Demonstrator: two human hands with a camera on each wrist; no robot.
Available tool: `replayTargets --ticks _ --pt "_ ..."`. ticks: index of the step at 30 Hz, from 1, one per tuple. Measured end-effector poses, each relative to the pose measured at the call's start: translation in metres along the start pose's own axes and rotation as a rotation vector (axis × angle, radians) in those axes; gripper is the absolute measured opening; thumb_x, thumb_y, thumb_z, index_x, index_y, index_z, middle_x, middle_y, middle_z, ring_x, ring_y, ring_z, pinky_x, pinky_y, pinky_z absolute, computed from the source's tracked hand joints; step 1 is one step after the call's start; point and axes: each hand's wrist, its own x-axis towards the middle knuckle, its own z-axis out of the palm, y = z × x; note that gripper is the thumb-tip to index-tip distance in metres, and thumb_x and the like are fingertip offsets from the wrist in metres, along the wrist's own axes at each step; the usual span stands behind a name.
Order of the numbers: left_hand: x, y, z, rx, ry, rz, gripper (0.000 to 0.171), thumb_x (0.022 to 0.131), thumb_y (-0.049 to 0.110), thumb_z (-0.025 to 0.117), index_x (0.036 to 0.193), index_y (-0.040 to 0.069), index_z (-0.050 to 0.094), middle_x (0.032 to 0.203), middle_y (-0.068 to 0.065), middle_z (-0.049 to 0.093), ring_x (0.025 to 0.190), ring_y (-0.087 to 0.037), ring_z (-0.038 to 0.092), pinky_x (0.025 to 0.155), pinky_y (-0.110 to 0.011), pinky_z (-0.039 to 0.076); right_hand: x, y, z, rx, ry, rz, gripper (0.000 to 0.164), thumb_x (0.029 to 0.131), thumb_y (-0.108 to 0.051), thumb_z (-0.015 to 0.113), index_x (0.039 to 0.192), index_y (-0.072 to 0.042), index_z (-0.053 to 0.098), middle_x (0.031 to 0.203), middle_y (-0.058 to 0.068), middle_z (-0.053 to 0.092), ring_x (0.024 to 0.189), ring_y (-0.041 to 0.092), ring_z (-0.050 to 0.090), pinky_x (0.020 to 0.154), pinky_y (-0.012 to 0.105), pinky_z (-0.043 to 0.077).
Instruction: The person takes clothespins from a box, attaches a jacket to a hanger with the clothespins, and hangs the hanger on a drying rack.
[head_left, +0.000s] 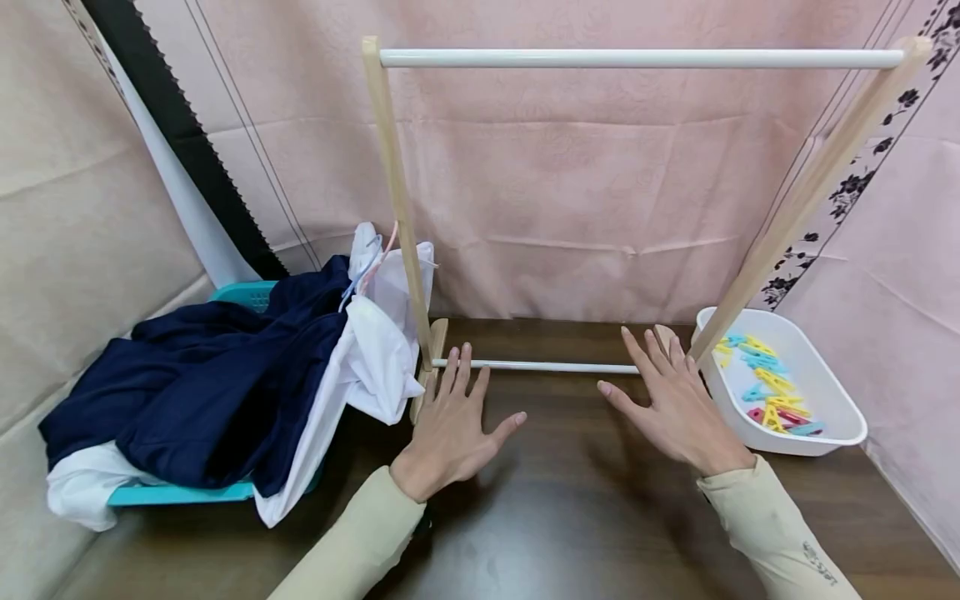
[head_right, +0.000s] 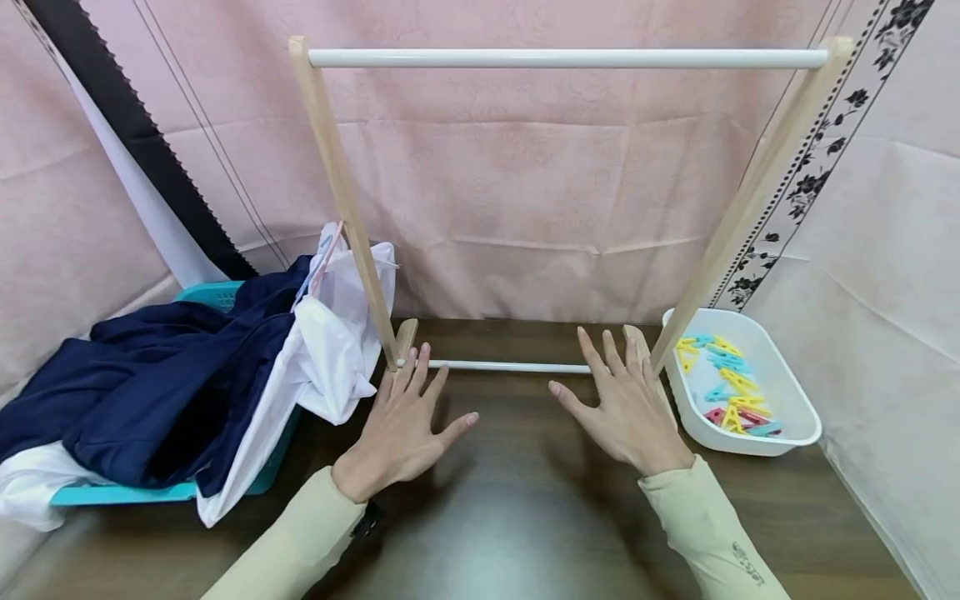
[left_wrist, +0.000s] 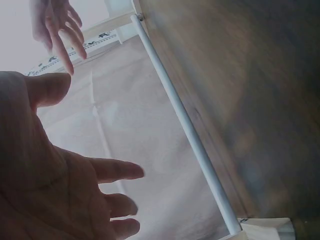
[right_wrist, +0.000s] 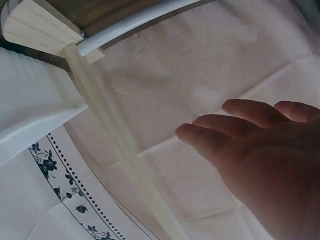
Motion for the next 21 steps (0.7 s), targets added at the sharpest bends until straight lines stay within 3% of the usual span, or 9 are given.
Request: replayTargets --ticks 4,7,10,14,17,21 --pt "-0.002 0.001 -0.004 -0.008 -0.013 -0.008 0.089 0.089 0.075 0.030 0.151 0.012 0.030 0.163 -0.009 0.003 0.152 -0.023 0.001 0.121 -0.051 0.010 0.001 -0.004 -0.002 -0.009 -0.006 0.000 0.084 0.089 -0.071 0.042 0.155 -0.030 0.011 0.161 0.017 0.010 0.151 0.030 -0.007 0.115 0.064 0.008" --pt "-0.005 0.002 -0.007 -0.022 -0.015 -0.010 0.084 0.091 0.071 0.031 0.150 0.010 0.032 0.162 -0.012 0.005 0.151 -0.025 0.003 0.121 -0.049 0.015 0.000 -0.007 -0.004 -0.015 0.012 0.006 0.084 0.088 -0.071 0.044 0.154 -0.023 0.022 0.158 0.019 0.022 0.151 0.032 -0.001 0.114 0.064 0.013" --pt "-0.012 0.003 -0.013 -0.026 0.018 0.008 0.077 0.093 0.065 0.036 0.146 0.008 0.040 0.158 -0.018 0.023 0.148 -0.032 0.019 0.116 -0.049 0.026 -0.001 -0.013 -0.007 -0.003 0.045 0.012 0.079 0.088 -0.068 0.047 0.146 -0.014 0.040 0.147 0.020 0.043 0.145 0.038 0.025 0.108 0.063 0.027" --pt "-0.022 0.004 -0.024 -0.019 0.147 0.069 0.060 0.094 0.056 0.046 0.126 0.006 0.058 0.125 -0.016 0.056 0.118 -0.033 0.051 0.095 -0.044 0.045 -0.002 -0.021 -0.010 0.029 0.098 0.006 0.061 0.090 -0.061 0.050 0.124 -0.011 0.061 0.116 0.013 0.068 0.106 0.036 0.062 0.087 0.056 0.047" --pt "-0.032 0.003 -0.034 -0.034 0.220 0.100 0.046 0.095 0.050 0.050 0.110 0.009 0.064 0.101 -0.007 0.055 0.097 -0.023 0.050 0.077 -0.033 0.045 -0.003 -0.028 -0.012 0.075 0.112 -0.011 0.046 0.091 -0.055 0.054 0.110 -0.015 0.067 0.095 0.003 0.073 0.083 0.022 0.068 0.075 0.045 0.051" --pt "-0.049 0.003 -0.053 -0.040 0.261 0.116 0.029 0.094 0.044 0.056 0.085 0.017 0.061 0.082 0.004 0.047 0.083 -0.014 0.047 0.065 -0.025 0.041 -0.007 -0.039 -0.013 0.114 0.144 -0.062 0.022 0.092 -0.042 0.060 0.097 -0.023 0.069 0.080 -0.010 0.071 0.071 0.006 0.063 0.068 0.030 0.051"
